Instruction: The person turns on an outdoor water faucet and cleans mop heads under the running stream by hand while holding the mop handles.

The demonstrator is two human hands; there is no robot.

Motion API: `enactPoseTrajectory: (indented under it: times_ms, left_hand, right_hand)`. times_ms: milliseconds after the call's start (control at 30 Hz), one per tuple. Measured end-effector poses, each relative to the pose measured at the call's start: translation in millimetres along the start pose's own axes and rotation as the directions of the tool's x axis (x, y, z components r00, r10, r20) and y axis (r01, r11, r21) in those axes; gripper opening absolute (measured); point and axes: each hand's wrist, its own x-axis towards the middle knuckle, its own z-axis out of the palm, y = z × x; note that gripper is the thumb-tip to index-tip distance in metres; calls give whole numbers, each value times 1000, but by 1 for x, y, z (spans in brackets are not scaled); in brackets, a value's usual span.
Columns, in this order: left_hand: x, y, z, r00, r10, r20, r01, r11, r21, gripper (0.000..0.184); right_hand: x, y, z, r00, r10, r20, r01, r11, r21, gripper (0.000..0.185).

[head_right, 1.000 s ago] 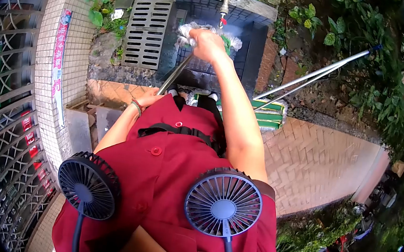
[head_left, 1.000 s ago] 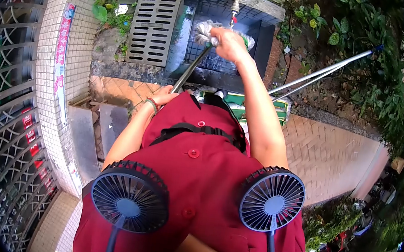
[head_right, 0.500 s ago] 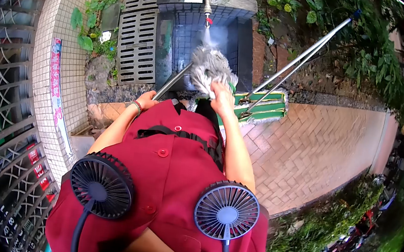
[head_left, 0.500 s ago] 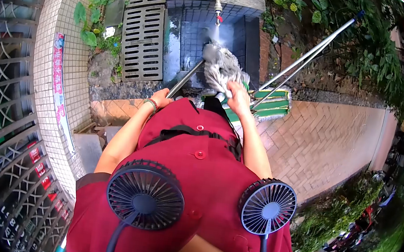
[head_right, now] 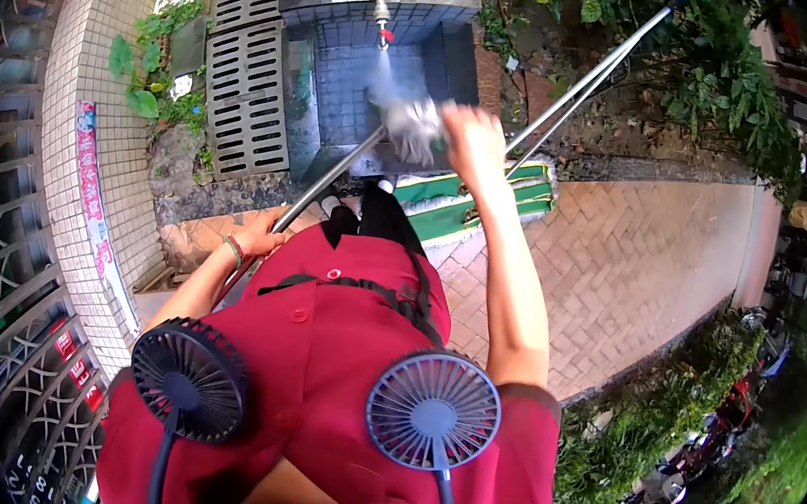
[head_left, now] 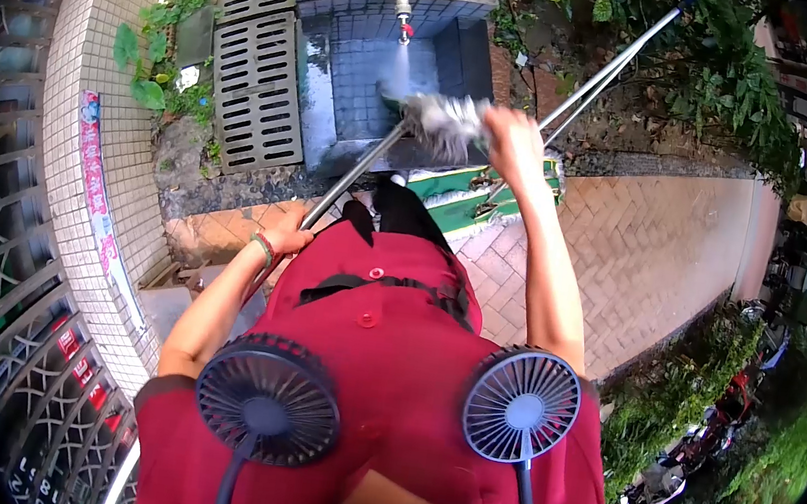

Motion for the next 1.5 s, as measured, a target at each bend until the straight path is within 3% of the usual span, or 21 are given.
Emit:
enactPoseTrajectory:
  times_ms: [100,133,233,267,300,367,467,567,667,733,767,800,900,967,1033,1100,1233,1300,1367,1400,1500]
  left_hand:
    - [2,-35,20,954,258,-151,-244,964,103,38]
    - [-9,-41,24,963,231,-141,-226,973,56,37]
    - [-55,-21,37,986,49,-162,-72,987,-141,33]
    - [-58,-33,44,980,81,-181,-106,986,-128,32]
    - [-58,-43,49,973,113,-202,-138,983,-117,32]
    - [-68,-23,50,990,-134,-50,116,954,-276,30]
    - [-71,-46,86,981,-190,-49,130,816,-563,26]
    - [-62,-35,97,967,-248,-64,144,736,-662,20]
    - [-43,16,85,946,-323,15,228,632,-741,16]
    - [2,-3,76,959,-282,28,245,776,-581,12]
    - [24,22,79,948,-311,-70,157,648,-745,9]
    - [50,19,76,943,-316,-105,159,704,-692,9]
    - [111,-28,77,906,-330,-267,253,925,-282,10]
    - [128,-54,78,874,-348,-339,342,936,-80,10]
    - [134,-65,70,850,-417,-323,406,908,-105,12]
    - [130,-45,49,793,-582,-180,495,788,-367,17]
    - [91,-11,18,852,-522,-54,454,784,-423,27]
    - [45,23,7,878,-476,46,437,760,-480,23]
    - [-6,29,8,857,-511,67,459,698,-550,18]
    - [-37,78,11,823,-561,94,494,623,-606,9]
    - [-119,122,19,892,-450,-43,390,815,-428,7]
  right_hand:
    - [84,-46,-7,970,-162,-178,168,986,20,11]
    - [107,-55,27,907,-241,-346,289,953,91,5]
    - [128,-132,50,856,-490,-164,482,872,-88,9]
    - [128,-149,68,778,-567,-272,597,801,38,8]
    - [123,-162,70,741,-644,-191,664,746,57,8]
    - [115,-193,104,649,-737,-187,761,628,165,5]
    - [110,-224,112,636,-760,-130,765,602,227,7]
    - [107,-248,149,549,-784,-288,832,480,278,9]
    - [105,-248,139,484,-869,-100,853,442,277,10]
    - [101,-226,121,554,-780,-291,829,489,270,8]
    - [100,-218,116,578,-721,-381,816,514,265,8]
    - [99,-215,121,625,-713,-317,752,441,489,7]
    - [88,-149,86,701,-380,-604,713,371,594,17]
    - [59,-115,129,890,-284,-356,447,398,801,29]
    - [22,-48,182,963,-197,185,-39,574,818,18]
    - [-21,25,195,877,-4,481,-251,849,465,18]
    - [-93,92,259,555,228,800,-603,772,198,18]
    - [-96,82,262,296,217,930,-950,164,264,18]
    - [-91,64,291,166,-28,986,-894,-426,138,34]
    - [-80,50,292,150,-60,987,-804,-588,86,45]
    - [-46,11,302,183,-116,976,-517,-856,-5,89]
